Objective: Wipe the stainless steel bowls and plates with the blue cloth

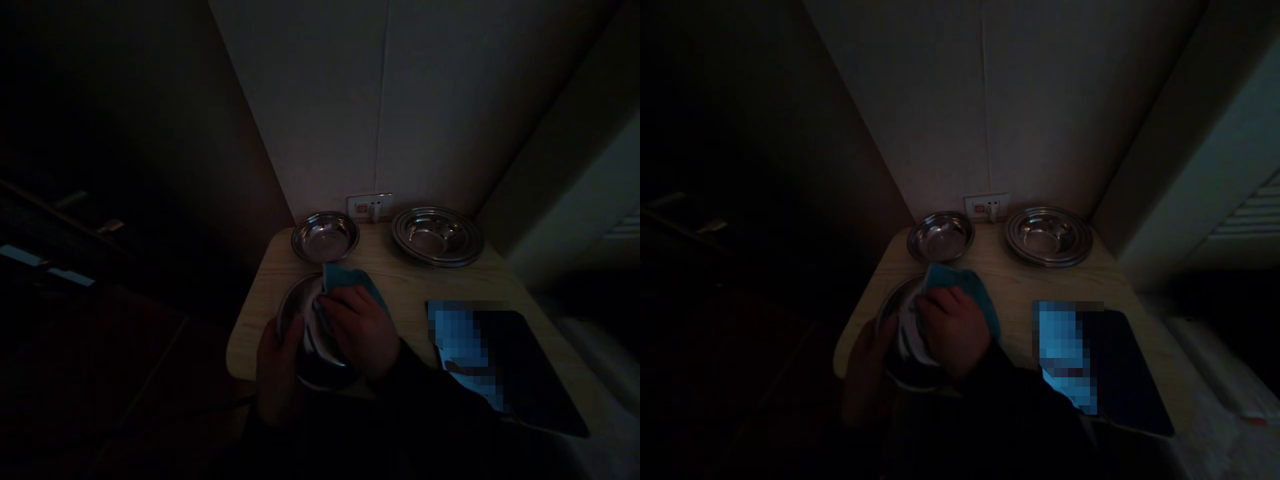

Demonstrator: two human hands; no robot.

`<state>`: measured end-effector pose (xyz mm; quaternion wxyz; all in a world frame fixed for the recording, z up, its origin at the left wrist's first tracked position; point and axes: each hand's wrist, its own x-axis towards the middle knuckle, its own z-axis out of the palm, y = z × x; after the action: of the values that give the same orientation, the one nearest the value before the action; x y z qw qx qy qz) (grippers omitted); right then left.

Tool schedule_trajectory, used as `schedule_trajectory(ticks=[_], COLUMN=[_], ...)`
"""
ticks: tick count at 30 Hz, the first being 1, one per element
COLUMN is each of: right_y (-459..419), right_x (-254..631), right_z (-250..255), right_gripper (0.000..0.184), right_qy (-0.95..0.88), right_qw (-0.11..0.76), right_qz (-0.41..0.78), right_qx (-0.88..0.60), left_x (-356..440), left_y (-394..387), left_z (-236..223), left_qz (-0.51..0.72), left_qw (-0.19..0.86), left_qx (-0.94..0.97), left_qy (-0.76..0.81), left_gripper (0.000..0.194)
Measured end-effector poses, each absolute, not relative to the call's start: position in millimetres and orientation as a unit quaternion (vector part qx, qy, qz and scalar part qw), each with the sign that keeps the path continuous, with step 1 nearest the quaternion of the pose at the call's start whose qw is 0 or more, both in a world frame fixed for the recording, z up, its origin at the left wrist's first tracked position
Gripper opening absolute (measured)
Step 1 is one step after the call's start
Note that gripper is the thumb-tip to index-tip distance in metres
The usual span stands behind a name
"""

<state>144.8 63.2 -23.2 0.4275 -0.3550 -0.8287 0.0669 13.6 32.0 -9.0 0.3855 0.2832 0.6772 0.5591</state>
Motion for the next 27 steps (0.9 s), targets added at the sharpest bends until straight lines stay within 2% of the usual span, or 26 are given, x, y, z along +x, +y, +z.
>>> schedule_trajectory(ticks=[13,19,27], right_y=[65,65,68], right_x=[145,145,150], right_z=[-21,-13,-14], right_gripper=[0.023,0.023,0.024], right_qy=[-0.840,-0.843,-0.842], right_qw=[0.426,0.427,0.435], right_qz=[0.072,0.067,0.074], right_qx=[-0.328,-0.319,-0.309], left_x=[16,18,19], left_y=[29,30,27], left_z=[-6,1,-2], left_qz=[0.542,0.531,0.521], left_qw=[0.371,0.345,0.359], left_qx=[0.308,0.337,0.333], left_qy=[0.688,0.697,0.699], left_gripper=[0.041,0.035,0.040])
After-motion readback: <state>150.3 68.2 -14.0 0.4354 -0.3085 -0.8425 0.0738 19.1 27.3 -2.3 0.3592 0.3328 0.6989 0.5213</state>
